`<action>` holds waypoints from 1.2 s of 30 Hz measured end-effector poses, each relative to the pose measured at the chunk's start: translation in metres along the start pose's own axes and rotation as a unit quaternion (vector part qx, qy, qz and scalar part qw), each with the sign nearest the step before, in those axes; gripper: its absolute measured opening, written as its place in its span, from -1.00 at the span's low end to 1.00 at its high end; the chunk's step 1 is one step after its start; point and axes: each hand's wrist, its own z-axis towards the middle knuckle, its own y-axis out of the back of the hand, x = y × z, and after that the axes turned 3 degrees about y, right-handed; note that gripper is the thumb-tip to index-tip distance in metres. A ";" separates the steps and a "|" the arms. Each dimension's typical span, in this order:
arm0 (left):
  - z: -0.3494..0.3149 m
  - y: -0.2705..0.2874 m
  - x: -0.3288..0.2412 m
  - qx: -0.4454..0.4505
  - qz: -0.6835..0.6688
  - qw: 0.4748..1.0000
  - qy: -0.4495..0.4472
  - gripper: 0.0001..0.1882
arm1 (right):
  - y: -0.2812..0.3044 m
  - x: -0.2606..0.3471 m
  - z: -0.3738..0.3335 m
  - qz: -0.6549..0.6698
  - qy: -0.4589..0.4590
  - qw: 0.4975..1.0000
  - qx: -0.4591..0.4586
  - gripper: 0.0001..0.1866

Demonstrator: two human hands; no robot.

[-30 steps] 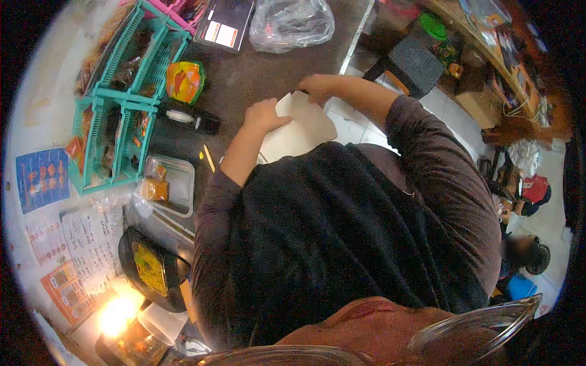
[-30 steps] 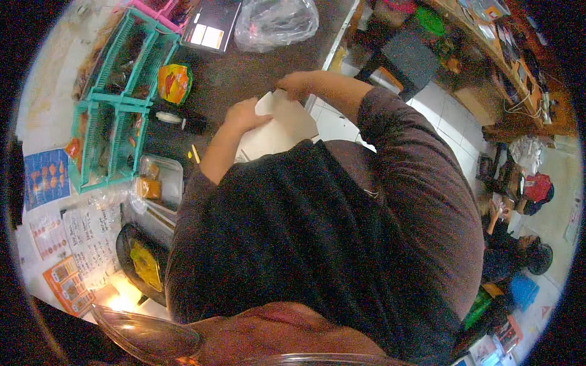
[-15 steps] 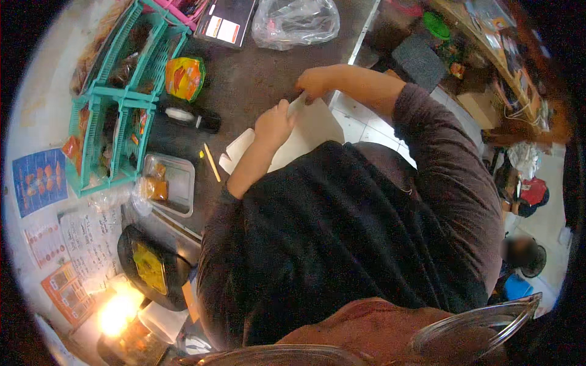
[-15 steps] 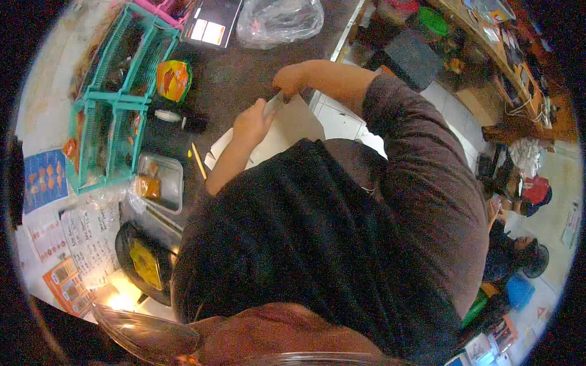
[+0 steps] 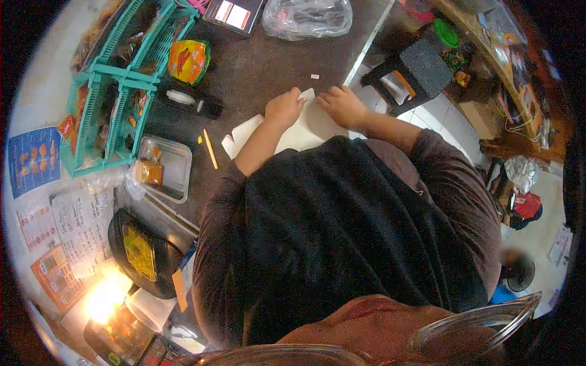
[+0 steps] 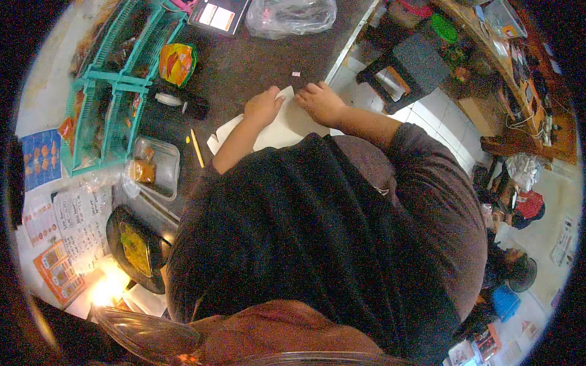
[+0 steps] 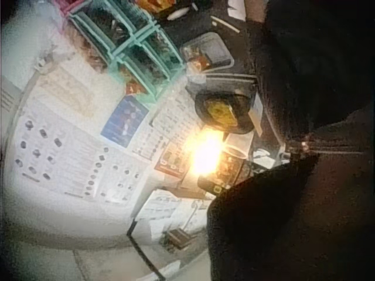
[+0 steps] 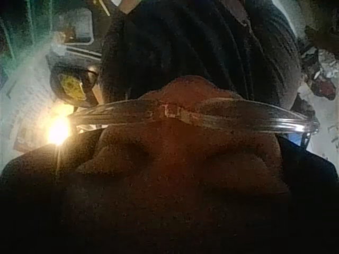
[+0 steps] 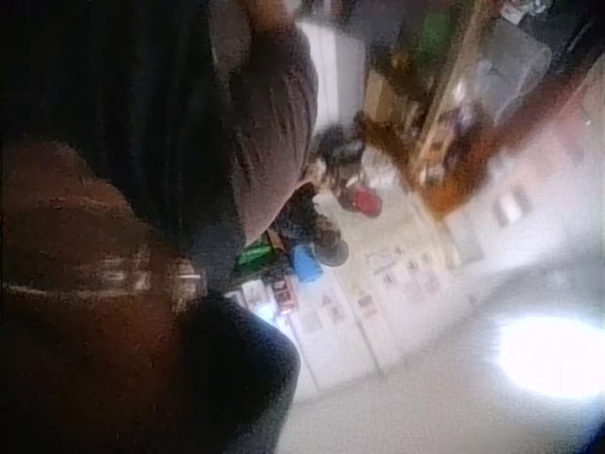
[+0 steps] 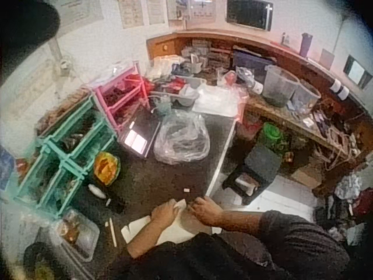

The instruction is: The recorder folds and assembles paper food containers and prepares small condiment packets or utensils to go inside them.

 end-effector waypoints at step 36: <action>-0.015 -0.011 -0.021 -0.070 0.094 0.990 -0.075 -0.37 | -0.014 -0.041 0.068 0.411 -0.415 0.806 0.092 -0.43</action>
